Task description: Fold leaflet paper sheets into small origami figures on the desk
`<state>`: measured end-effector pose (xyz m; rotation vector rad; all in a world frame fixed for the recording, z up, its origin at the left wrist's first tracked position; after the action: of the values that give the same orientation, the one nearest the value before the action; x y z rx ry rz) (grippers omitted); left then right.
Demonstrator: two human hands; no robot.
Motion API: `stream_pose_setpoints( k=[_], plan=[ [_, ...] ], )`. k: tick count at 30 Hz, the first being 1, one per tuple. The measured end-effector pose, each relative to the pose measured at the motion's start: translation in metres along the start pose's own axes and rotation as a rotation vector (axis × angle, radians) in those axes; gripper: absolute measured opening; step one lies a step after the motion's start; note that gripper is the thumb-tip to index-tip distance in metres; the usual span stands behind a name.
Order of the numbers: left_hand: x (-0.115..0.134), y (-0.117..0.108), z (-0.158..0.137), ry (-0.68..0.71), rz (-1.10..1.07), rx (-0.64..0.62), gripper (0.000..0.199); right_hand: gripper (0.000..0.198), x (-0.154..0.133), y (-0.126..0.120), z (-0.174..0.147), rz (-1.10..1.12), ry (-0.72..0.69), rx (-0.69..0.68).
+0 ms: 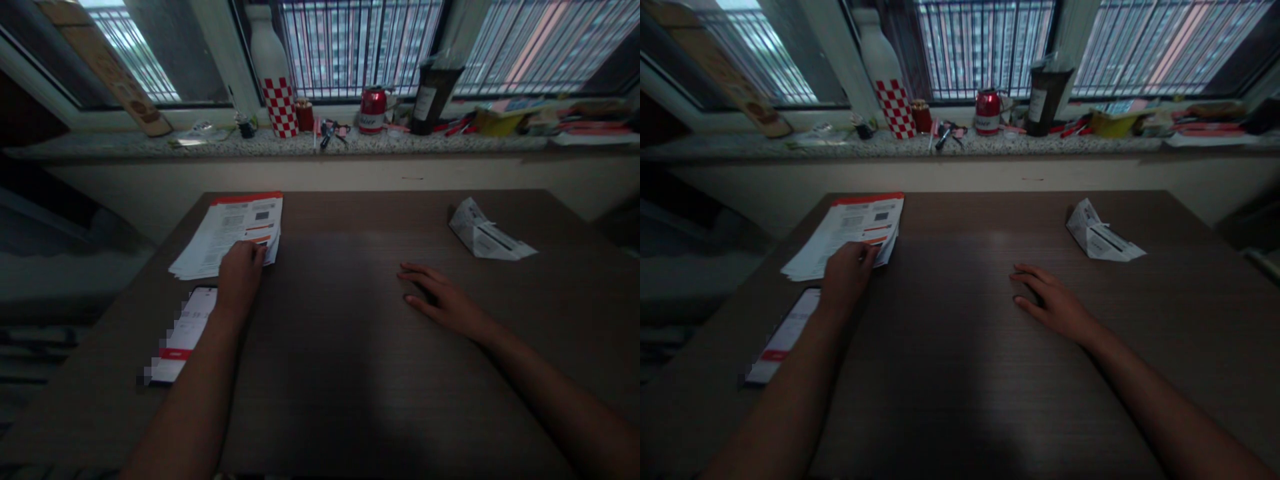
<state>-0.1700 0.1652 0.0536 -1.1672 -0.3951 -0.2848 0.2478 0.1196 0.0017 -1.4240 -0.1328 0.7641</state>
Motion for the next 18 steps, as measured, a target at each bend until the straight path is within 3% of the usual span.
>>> stream_pose_setpoints(
  k=[13,18],
  plan=[
    [0.007,0.011,-0.001,-0.011,-0.068,-0.084,0.018,0.043,0.0,-0.001,0.001,0.006,-0.004,0.004],
    [0.0,0.013,-0.002,-0.051,-0.111,-0.076,0.014,0.044,0.001,0.0,0.0,0.014,-0.009,0.004]
  ],
)
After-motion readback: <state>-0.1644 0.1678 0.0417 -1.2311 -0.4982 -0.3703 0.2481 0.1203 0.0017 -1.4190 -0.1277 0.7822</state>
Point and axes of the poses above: each hand's wrist, its own z-axis towards the middle knuckle, its own y-axis out of the palm, x = y × z, the point moved 10 cm from there along z, towards the middle knuckle, and after that the axes turned 12 degrees about -z, right-handed, at the moved point
